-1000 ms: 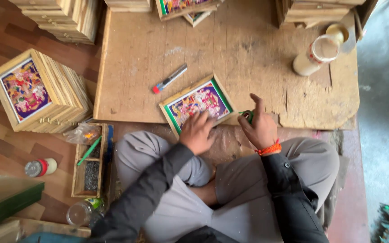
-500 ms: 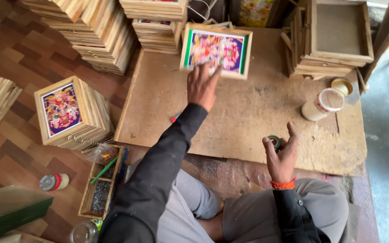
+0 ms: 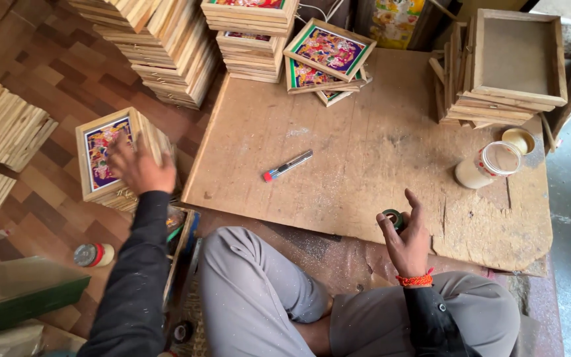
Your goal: The person sits on the floor and assembles small wooden frames by applying green tape to the inner edges of frames containing printed images. They handle each frame one at a time, press the tape along the edges, and place the finished frames into a stack.
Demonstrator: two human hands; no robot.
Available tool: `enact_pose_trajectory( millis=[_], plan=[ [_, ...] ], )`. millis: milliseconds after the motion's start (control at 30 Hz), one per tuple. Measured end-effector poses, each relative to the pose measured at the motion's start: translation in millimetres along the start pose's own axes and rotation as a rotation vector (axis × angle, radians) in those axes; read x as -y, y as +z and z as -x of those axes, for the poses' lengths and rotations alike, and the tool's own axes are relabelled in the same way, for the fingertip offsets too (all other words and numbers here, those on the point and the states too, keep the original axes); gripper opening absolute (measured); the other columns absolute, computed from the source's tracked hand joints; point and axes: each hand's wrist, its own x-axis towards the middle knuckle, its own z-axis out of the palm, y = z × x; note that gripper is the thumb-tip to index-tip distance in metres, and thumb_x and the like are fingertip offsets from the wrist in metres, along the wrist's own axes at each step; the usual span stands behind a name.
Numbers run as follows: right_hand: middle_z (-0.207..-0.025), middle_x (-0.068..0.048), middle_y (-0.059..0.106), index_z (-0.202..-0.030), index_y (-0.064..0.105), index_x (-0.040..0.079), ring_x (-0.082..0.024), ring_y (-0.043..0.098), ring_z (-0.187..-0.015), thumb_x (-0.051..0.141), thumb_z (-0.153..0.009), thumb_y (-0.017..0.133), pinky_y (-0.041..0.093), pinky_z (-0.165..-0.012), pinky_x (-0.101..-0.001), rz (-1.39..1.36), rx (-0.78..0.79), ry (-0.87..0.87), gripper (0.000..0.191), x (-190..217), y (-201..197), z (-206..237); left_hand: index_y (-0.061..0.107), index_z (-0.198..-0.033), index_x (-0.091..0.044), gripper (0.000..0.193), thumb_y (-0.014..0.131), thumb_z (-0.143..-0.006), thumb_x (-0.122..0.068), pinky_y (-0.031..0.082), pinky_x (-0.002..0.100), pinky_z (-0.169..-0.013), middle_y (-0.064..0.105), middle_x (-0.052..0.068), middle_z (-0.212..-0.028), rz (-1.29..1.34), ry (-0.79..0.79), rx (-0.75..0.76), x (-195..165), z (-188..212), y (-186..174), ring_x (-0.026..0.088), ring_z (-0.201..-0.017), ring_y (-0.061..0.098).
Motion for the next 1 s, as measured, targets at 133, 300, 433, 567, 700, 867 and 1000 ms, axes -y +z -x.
enact_pose_trajectory(
  millis=[133,300,433,567,700,867,1000],
  plan=[
    [-0.071,-0.009,0.066,-0.156,0.038,0.007,-0.015,0.058,-0.059,0.026,-0.089,0.074,0.046,-0.055,-0.0318,0.033,0.053,-0.027,0.078,-1,4,4,0.066,-0.134,-0.008,0.055,0.078,-0.090,-0.037,0.031,0.062,-0.105,0.053,0.024,-0.140,0.016,-0.086,0.196,46,21,1,0.045,-0.132,0.045],
    [-0.070,-0.009,0.066,-0.155,0.039,0.010,-0.019,0.061,-0.057,0.029,-0.087,0.076,0.047,-0.055,-0.0351,0.164,0.063,-0.056,0.080,-16,9,4,0.071,-0.127,-0.011,0.041,0.076,-0.091,-0.031,0.037,0.060,-0.107,0.060,0.015,-0.124,0.055,-0.224,0.229,44,38,13,0.034,-0.127,0.053],
    [-0.075,-0.007,0.068,-0.154,0.039,0.010,-0.020,0.065,-0.063,0.031,-0.089,0.075,0.051,-0.059,-0.0351,0.209,0.054,-0.160,0.077,-30,11,2,0.073,-0.121,-0.012,0.041,0.078,-0.082,-0.026,0.039,0.062,-0.102,0.062,0.014,-0.125,0.035,-0.194,0.111,37,32,15,0.036,-0.122,0.055],
    [-0.076,-0.007,0.071,-0.154,0.039,0.010,-0.021,0.069,-0.065,0.027,-0.092,0.069,0.051,-0.059,-0.0376,0.198,0.064,-0.115,0.071,-40,14,-3,0.072,-0.125,-0.011,0.041,0.076,-0.084,-0.019,0.044,0.055,-0.102,0.062,0.017,-0.126,0.234,-0.082,0.162,2,46,1,0.040,-0.118,0.057],
    [-0.075,-0.011,0.071,-0.150,0.045,0.009,-0.023,0.070,-0.066,0.018,-0.094,0.065,0.051,-0.061,-0.0383,0.204,0.070,-0.060,0.060,-48,10,-8,0.068,-0.112,-0.003,0.030,0.072,-0.082,-0.007,0.045,0.051,-0.091,0.061,0.014,-0.108,0.553,0.372,0.284,-72,104,-23,0.038,-0.102,0.057],
    [-0.084,-0.015,0.073,-0.135,0.054,0.002,-0.019,0.072,-0.073,0.010,-0.097,0.063,0.054,-0.065,-0.0320,0.013,-0.003,-0.016,0.040,-55,1,-12,0.067,-0.124,-0.006,0.038,0.065,-0.086,-0.005,0.046,0.045,-0.094,0.062,0.009,-0.113,0.745,0.713,0.395,-167,159,-37,0.030,-0.109,0.060],
    [-0.088,-0.016,0.074,-0.129,0.057,-0.001,-0.018,0.072,-0.076,0.008,-0.097,0.067,0.054,-0.066,-0.0291,-0.081,-0.022,-0.005,0.035,-53,1,-10,0.070,-0.113,-0.008,0.030,0.069,-0.083,-0.009,0.047,0.045,-0.096,0.063,0.007,-0.110,0.754,0.782,0.594,-183,174,-43,0.027,-0.108,0.061]
  ],
)
